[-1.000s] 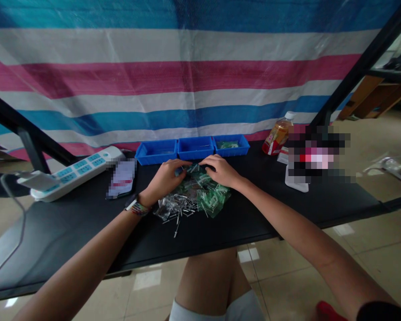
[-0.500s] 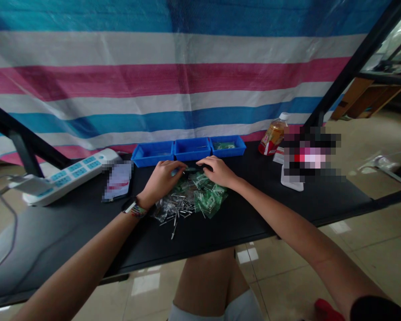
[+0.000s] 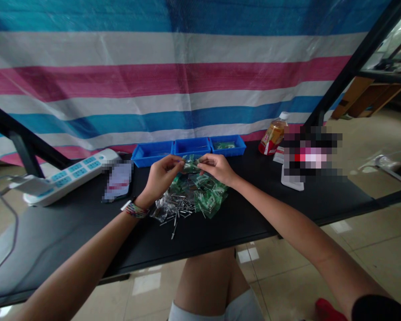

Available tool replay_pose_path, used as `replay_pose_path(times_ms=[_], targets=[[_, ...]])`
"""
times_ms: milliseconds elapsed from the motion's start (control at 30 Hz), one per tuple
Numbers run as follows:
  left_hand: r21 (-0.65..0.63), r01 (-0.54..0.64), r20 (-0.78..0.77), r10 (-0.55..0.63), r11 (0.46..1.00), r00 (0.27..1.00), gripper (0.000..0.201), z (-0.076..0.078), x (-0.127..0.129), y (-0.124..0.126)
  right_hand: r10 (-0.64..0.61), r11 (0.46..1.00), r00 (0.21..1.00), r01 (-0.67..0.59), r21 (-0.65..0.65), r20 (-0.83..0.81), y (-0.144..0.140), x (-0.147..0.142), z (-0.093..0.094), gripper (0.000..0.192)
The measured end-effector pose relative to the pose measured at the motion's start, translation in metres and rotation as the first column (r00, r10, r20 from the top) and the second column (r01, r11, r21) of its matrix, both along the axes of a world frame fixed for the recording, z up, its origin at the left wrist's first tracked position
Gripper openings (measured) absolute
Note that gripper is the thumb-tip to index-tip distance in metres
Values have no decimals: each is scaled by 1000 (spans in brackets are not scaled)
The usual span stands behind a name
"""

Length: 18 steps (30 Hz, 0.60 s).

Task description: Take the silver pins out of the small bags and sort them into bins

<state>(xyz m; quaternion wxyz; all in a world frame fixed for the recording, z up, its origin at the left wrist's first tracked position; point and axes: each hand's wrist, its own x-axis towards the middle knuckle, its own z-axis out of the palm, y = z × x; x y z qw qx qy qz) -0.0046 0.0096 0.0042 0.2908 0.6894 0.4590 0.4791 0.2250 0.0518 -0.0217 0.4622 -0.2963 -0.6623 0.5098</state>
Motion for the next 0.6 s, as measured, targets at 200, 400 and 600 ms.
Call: replay_pose_path(times_ms=[200, 400, 600], targets=[[19, 8, -117, -6, 1000, 993, 39, 7, 2, -9, -19, 999, 999, 18, -38, -41, -6, -2, 3, 37], [-194, 92, 68, -80, 977, 994, 65, 6, 3, -4, -97, 977, 995, 98, 192, -16, -14, 1, 7, 17], [-187, 19, 7, -18, 982, 1000, 53, 11, 4, -6, -187, 848, 975, 100, 521, 116, -24, 5, 18, 15]])
